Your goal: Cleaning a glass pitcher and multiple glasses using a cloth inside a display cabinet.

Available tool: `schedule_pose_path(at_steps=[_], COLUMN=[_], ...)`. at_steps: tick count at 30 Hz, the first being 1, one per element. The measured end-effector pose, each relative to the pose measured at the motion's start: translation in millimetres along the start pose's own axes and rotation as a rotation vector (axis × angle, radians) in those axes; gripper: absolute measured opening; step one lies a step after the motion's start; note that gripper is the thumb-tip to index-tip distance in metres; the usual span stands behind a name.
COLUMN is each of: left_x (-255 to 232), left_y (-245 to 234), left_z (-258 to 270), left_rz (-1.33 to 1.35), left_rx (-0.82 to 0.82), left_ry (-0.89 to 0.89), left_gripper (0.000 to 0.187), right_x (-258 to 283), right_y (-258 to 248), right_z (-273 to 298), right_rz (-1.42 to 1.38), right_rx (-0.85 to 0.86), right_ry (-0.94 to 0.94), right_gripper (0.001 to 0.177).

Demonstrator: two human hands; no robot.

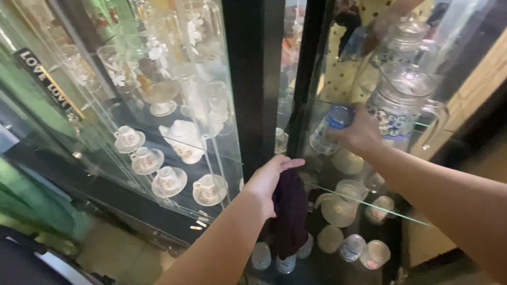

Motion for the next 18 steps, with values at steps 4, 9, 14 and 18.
schedule_pose_path(at_steps=[4,9,14,18], left_x=[-2,-6,-3,18], left_y=[-15,-20,-24,-23], left_z=[-15,-11,-28,-89], left_rz=[-0.057,-0.060,0.001,0.230], left_rx=[-0.031,-0.138,-0.182,0.034], left_ry=[-0.004,-0.030,-0.005,-0.050], left_gripper=[0.052,0.047,0.047,0.041], right_x=[-12,-19,-20,-14], right_y=[13,14,12,9], right_z=[-9,-14,-22,-29], right_rz=[-0.062,0.068,0.069,0.100], right_rx=[0.012,-0.042,-0.037,-0.036], right_ry=[0.029,-0.023,-0.034,-0.036], right_gripper=[0.094,0.098,0.093,0.091])
Point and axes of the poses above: each hand's wrist, its own z-axis away from the middle knuckle, its own y-axis out of the palm, x = y × z, the point moved 10 cm from there along -z, towards the middle knuckle, and after that the axes turned 4 degrees about z, right-handed, at the moved point
